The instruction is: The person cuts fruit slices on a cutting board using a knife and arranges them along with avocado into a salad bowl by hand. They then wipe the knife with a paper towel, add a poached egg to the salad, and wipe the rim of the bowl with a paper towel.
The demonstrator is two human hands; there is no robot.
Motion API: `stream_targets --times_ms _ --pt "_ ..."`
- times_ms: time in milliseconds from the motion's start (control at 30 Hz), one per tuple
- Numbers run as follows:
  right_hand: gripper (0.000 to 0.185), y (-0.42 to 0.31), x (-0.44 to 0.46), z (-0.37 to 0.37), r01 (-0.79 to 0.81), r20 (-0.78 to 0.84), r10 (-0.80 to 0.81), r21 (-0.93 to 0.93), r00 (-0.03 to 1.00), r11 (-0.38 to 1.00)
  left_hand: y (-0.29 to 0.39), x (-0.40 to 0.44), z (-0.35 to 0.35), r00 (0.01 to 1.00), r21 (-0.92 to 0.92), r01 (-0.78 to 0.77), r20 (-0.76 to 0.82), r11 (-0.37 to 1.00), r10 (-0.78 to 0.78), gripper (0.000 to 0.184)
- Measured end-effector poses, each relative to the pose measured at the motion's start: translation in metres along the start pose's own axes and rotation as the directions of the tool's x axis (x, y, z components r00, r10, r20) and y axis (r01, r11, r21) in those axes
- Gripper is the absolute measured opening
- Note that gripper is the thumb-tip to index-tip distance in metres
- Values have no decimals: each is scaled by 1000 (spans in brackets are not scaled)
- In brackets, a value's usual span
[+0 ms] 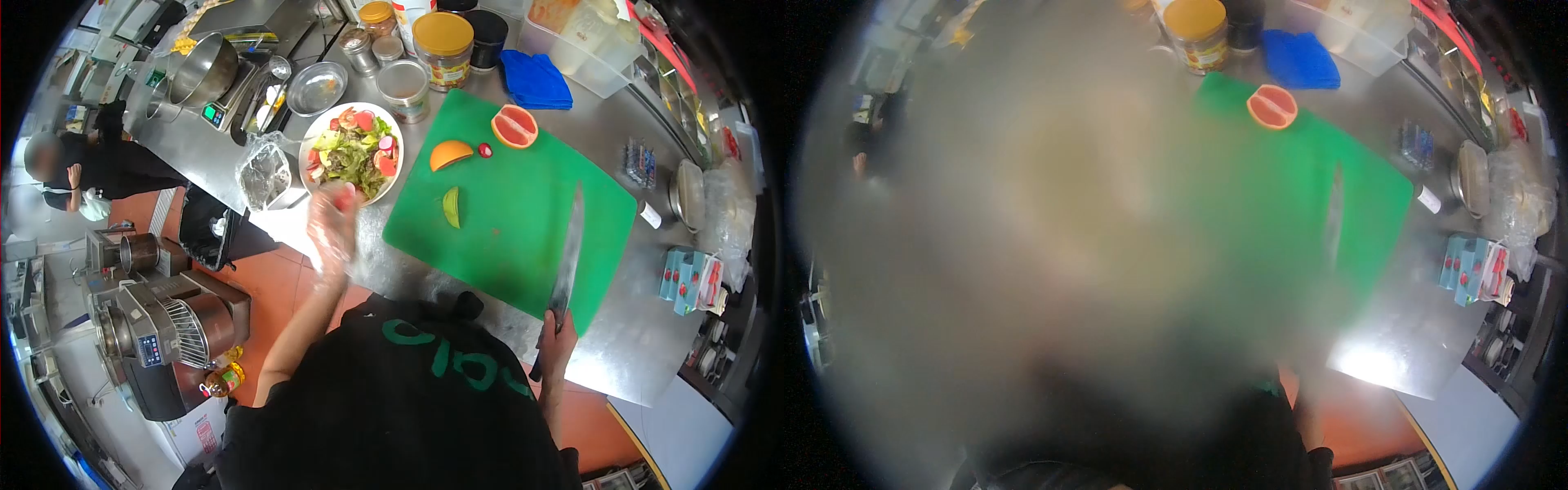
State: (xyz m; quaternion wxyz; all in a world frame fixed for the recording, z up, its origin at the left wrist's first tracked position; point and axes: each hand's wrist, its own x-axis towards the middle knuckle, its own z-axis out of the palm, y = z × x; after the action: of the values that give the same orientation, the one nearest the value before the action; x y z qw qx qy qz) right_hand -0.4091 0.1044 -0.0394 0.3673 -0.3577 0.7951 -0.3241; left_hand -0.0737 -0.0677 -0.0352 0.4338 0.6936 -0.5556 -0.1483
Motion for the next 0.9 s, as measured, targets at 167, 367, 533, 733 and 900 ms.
stream_targets --times_ms 167,367,533,733,900 --pt "16 -13 5 7 33 49 -34 11 998 999 -54 35 -5 996 238 91 -19 967 -89 15" --pt "15 -16 2 5 72 22 -72 31 997 997 -44 43 -16 965 435 -133 261 891 16 18" --pt "14 -11 1 5 41 0 -41 48 999 998 -11 43 10 934 336 -356 166 872 318 20" --pt "12 -16 -4 -2 58 -22 -58 8 998 998 10 44 34 886 200 -419 305 886 350 19" --pt "12 -8 -2 -1 5 -37 -3 48 999 999 9 40 39 924 313 -328 304 892 233 16"
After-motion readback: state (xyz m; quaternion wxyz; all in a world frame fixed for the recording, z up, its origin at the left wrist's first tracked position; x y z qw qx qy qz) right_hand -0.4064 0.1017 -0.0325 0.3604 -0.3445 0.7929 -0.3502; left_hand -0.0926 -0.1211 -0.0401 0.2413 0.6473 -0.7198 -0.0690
